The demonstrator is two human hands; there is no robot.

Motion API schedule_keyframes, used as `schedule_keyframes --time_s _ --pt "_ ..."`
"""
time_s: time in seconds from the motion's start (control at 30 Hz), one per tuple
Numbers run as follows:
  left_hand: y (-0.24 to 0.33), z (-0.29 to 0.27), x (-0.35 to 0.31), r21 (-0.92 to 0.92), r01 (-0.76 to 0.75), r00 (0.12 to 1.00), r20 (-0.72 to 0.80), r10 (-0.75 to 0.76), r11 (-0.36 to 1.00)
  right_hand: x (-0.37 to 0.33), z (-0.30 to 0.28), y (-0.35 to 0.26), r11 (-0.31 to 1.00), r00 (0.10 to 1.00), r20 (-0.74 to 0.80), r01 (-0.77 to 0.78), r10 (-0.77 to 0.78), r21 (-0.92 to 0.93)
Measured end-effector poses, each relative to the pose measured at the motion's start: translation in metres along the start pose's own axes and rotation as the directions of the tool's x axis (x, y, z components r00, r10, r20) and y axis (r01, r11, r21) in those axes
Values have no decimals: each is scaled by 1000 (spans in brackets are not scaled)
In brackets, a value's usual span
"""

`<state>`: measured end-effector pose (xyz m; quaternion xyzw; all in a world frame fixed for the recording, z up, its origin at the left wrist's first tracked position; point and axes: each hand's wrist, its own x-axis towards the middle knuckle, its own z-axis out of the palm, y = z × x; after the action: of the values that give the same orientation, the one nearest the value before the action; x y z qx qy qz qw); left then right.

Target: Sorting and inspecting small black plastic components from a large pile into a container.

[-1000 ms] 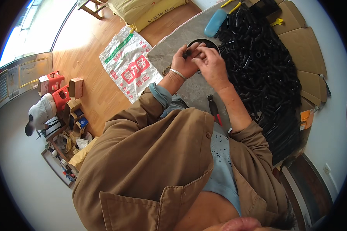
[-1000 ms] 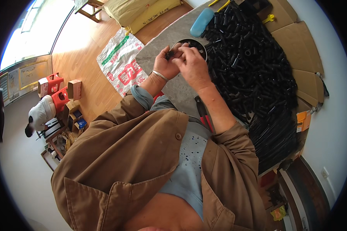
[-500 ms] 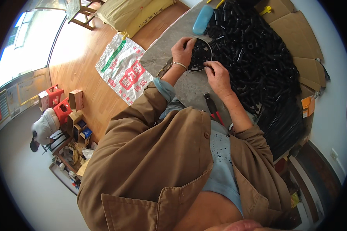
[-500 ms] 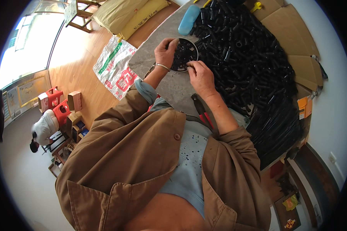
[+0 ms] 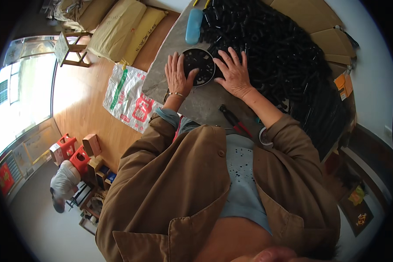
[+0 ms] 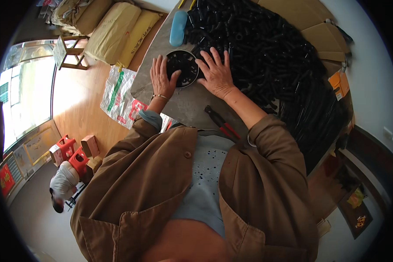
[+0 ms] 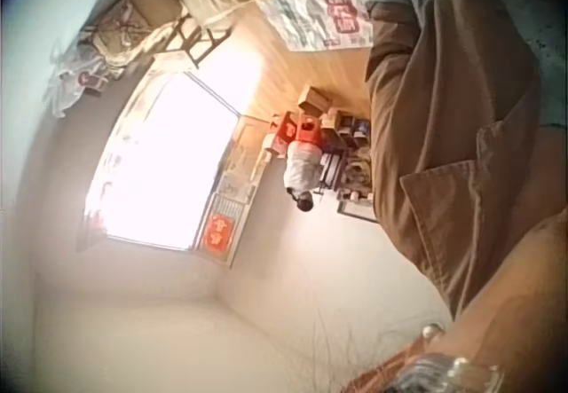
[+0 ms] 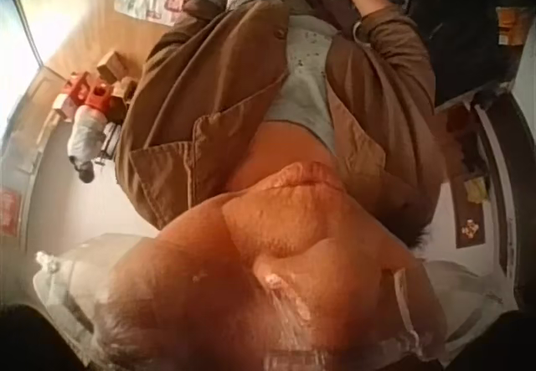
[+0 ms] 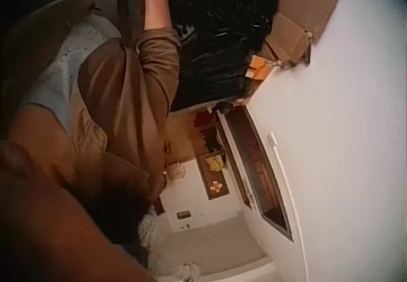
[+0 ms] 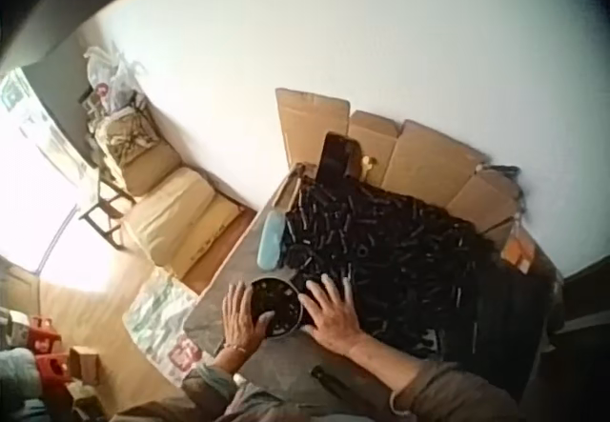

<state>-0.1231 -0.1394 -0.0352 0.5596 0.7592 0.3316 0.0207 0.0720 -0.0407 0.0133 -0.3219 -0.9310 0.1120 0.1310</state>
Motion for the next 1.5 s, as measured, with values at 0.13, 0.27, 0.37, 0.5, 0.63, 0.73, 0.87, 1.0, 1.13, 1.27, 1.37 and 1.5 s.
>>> schedule_keyframes --time_s 0.13,0.27,0.37,0.5,0.63,0.73,0.87,1.0,1.13,1.27,1.37,1.5 --pt "-7 11 -10 107 65 982 171 -82 992 -9 0 36 993 996 69 -55 62 -104" --pt "-1 11 -4 198 99 976 170 -134 975 -15 -11 71 978 993 40 -101 110 -184" --pt "10 1 11 129 53 983 170 -75 990 -18 -16 97 951 991 -23 -136 135 -277" --pt "52 -2 37 -31 -188 927 324 188 982 -29 -29 122 935 981 -83 -192 175 -298" --pt "84 6 25 -77 -445 689 606 396 892 -46 -40 148 887 953 -205 -285 222 -363" --pt "95 24 17 -116 -610 513 695 503 783 -60 -59 136 902 944 -227 -304 241 -306" --pt "105 56 36 14 -679 542 684 488 734 -105 -69 80 957 961 -84 -272 264 -104" --pt "102 81 62 53 -747 567 573 593 663 -156 -42 38 973 970 100 -227 223 32" --pt "123 85 90 -27 -727 492 676 548 686 -153 -36 50 977 974 86 -211 209 18" --pt "129 95 111 -8 -775 461 676 574 632 -126 -38 95 983 984 3 -179 179 -36" --pt "141 102 116 -50 -784 481 580 658 619 -118 -36 134 983 985 -76 -160 153 -93" --pt "148 88 113 -321 -766 433 384 815 558 -108 -45 191 934 961 -119 -272 250 -233"
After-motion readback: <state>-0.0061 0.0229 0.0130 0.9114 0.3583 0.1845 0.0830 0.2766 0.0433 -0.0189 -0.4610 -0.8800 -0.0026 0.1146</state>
